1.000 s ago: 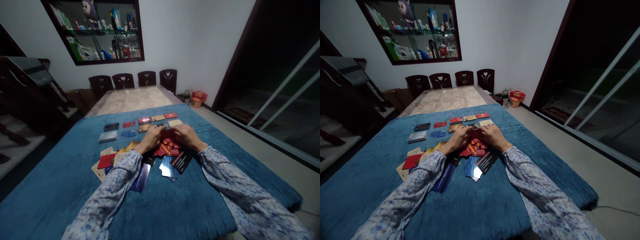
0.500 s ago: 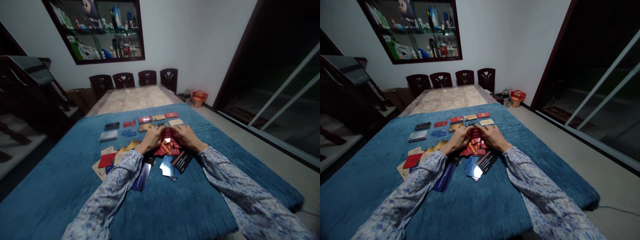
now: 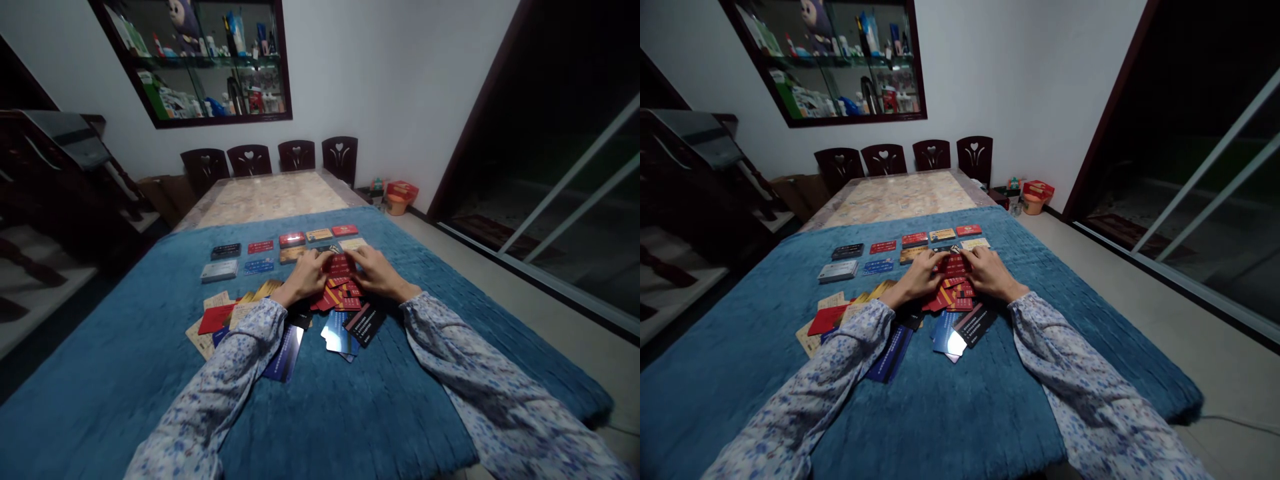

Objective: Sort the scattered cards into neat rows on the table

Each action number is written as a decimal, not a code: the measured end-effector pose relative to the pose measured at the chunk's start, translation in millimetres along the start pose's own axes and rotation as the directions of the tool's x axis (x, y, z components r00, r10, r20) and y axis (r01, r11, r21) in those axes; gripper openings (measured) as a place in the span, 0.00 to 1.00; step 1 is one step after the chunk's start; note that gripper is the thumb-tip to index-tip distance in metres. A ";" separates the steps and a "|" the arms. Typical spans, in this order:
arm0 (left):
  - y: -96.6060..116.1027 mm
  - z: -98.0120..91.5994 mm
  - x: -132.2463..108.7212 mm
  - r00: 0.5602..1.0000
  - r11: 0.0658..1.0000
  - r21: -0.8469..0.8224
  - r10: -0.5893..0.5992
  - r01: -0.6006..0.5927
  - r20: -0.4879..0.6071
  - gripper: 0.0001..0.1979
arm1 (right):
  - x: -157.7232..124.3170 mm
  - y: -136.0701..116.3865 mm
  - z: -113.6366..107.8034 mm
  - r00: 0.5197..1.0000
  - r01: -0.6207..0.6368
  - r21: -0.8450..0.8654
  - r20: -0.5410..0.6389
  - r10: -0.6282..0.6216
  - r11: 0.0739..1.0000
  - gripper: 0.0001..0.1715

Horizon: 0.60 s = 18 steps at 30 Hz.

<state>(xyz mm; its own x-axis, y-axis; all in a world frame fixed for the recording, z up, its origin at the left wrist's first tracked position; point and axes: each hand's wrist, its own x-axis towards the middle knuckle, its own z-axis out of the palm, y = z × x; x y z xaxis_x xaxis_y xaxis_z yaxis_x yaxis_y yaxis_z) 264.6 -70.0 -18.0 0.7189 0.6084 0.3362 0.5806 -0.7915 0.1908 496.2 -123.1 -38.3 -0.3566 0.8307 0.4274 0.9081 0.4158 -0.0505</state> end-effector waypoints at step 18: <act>7.0 -13.9 -2.0 0.997 0.992 0.123 -0.005 -0.004 0.077 0.28 | -1.3 3.7 -11.7 0.996 0.069 -0.057 -0.048 -0.071 0.996 0.30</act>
<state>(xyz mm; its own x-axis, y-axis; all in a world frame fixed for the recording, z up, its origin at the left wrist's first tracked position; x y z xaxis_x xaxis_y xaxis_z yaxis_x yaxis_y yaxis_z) 261.9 -77.6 -4.5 0.7431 0.6153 0.2630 0.6201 -0.7809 0.0749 502.6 -127.0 -28.4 -0.4096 0.7803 0.4726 0.8925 0.4500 0.0305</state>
